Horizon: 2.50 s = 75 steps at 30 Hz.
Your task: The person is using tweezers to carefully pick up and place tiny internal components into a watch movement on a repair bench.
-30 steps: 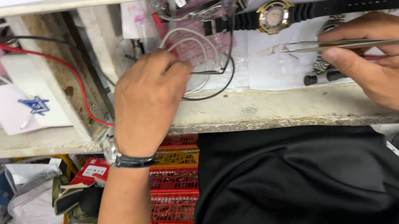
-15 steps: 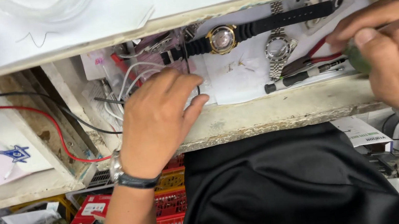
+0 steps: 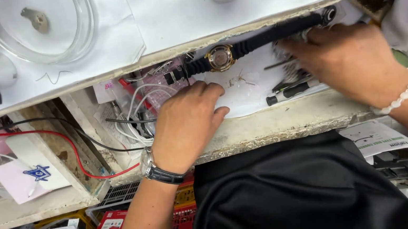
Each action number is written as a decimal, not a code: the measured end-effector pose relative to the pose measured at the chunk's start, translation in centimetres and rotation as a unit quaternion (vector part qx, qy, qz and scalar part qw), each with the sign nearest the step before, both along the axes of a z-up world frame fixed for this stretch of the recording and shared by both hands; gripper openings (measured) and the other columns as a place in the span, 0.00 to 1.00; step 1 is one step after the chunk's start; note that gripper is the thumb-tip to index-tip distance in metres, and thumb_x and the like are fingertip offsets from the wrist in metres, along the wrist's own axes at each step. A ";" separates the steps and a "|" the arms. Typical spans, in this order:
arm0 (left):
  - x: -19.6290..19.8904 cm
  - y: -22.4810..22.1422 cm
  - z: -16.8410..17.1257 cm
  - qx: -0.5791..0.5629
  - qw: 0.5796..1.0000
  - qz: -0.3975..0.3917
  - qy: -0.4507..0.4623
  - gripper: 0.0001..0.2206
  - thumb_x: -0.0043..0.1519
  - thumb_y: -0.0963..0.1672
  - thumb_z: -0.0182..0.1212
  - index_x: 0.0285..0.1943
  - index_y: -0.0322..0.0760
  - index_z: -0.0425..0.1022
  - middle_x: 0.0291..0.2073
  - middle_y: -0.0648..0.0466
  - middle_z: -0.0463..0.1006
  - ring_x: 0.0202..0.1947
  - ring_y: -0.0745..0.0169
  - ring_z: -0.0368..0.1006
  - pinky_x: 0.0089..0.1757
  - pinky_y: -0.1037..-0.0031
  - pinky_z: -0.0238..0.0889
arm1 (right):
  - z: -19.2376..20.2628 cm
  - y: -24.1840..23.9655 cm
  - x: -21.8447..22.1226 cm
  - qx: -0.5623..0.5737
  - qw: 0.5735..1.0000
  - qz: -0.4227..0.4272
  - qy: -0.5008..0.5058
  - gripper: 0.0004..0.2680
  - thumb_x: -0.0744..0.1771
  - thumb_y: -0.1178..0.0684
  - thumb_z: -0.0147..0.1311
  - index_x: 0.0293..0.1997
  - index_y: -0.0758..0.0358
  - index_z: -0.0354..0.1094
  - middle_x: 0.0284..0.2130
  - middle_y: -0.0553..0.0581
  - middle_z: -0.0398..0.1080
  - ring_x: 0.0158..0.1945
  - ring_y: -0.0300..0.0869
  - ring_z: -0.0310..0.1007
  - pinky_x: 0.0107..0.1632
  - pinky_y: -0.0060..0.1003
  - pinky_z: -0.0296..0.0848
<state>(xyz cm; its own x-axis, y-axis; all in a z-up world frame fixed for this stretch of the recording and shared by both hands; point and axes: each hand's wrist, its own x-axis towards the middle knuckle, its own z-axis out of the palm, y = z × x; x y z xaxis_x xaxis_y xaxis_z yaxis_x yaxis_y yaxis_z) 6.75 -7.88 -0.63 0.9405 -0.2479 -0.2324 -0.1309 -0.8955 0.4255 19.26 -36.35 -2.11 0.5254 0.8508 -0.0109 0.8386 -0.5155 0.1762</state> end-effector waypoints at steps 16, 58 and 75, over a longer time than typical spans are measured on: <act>4.2 0.0 2.7 -0.030 0.994 0.010 -0.105 0.13 0.59 0.43 0.71 0.51 0.43 0.76 0.43 0.54 0.77 0.37 0.50 0.77 0.26 0.60 0.69 | 4.2 -1.4 -1.1 0.299 0.920 -0.056 0.249 0.06 0.76 0.69 0.59 0.58 0.84 0.82 0.46 0.71 0.81 0.48 0.54 0.77 0.51 0.45 0.74; 5.3 -0.4 -4.2 -0.111 0.985 -0.058 -0.118 0.12 0.53 0.34 0.67 0.42 0.38 0.74 0.39 0.53 0.76 0.25 0.56 0.74 0.19 0.66 0.67 | -1.6 -3.8 -2.5 -0.147 0.987 -0.062 -0.026 0.11 0.65 0.33 0.56 0.50 0.33 0.73 0.37 0.35 0.76 0.33 0.28 0.76 0.27 0.25 0.66; 5.3 -3.0 -4.8 -0.035 0.973 -0.056 -0.221 0.23 0.43 0.43 0.81 0.38 0.44 0.67 0.34 0.56 0.73 0.33 0.53 0.75 0.32 0.66 0.68 | 5.7 -3.9 -2.8 0.298 0.862 -0.189 0.363 0.16 0.82 0.61 0.41 0.69 0.93 0.72 0.55 0.80 0.65 0.62 0.63 0.67 0.62 0.49 0.69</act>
<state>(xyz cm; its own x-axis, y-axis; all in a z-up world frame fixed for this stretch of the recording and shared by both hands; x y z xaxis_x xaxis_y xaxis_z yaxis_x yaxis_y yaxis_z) 12.07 -10.90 -5.48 0.9110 -0.3546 0.2105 -0.4098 -0.8364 0.3642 16.46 -40.27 3.57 0.8050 0.5888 -0.0731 0.3689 -0.5932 -0.7155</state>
